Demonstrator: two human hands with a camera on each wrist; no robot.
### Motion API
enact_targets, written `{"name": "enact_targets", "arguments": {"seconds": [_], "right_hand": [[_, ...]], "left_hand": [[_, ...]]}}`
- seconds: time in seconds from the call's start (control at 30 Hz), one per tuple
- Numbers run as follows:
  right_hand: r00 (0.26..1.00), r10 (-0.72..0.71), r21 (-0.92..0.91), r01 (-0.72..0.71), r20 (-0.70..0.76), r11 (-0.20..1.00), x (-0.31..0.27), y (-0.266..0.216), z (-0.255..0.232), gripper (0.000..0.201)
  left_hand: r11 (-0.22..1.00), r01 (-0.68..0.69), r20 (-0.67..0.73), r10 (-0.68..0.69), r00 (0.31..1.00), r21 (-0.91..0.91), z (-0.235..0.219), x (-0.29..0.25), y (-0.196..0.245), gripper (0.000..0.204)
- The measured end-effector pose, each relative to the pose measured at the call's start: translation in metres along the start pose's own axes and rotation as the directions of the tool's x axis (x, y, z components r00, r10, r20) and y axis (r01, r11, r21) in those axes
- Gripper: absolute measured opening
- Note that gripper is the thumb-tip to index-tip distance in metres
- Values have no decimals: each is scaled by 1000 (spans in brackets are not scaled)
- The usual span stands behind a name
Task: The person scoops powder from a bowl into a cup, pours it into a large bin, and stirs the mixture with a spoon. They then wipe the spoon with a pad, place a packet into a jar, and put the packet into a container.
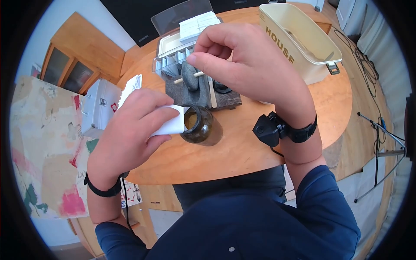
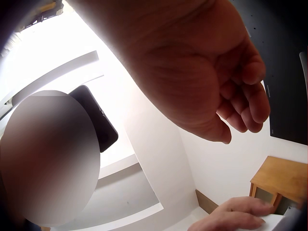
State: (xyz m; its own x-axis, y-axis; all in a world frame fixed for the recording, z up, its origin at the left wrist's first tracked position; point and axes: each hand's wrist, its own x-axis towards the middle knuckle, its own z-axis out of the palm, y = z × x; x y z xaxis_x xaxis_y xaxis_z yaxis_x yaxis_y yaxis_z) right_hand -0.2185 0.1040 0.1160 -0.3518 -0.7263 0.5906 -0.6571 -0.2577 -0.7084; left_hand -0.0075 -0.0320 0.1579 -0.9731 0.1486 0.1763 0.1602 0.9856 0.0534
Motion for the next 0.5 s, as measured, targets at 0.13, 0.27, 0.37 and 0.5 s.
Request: {"name": "enact_targets", "arguments": {"seconds": [0.13, 0.27, 0.37, 0.5], "right_hand": [[1000, -1, 10, 1, 6, 1000, 0, 3, -1, 19], [1000, 2, -26, -2, 11, 1000, 1, 2, -6, 17], [999, 18, 4, -18, -27, 1000, 2, 1, -7, 28], [999, 25, -3, -25, -33, 1000, 1, 1, -7, 28]], "left_hand": [[1000, 12, 5, -12, 1000, -22, 0, -3, -2, 44], [999, -2, -35, 3, 999, 34, -2, -4, -2, 43], [1000, 10, -5, -10, 1000, -20, 1, -7, -3, 43], [999, 32, -36, -33, 999, -18, 4, -8, -5, 46]]}}
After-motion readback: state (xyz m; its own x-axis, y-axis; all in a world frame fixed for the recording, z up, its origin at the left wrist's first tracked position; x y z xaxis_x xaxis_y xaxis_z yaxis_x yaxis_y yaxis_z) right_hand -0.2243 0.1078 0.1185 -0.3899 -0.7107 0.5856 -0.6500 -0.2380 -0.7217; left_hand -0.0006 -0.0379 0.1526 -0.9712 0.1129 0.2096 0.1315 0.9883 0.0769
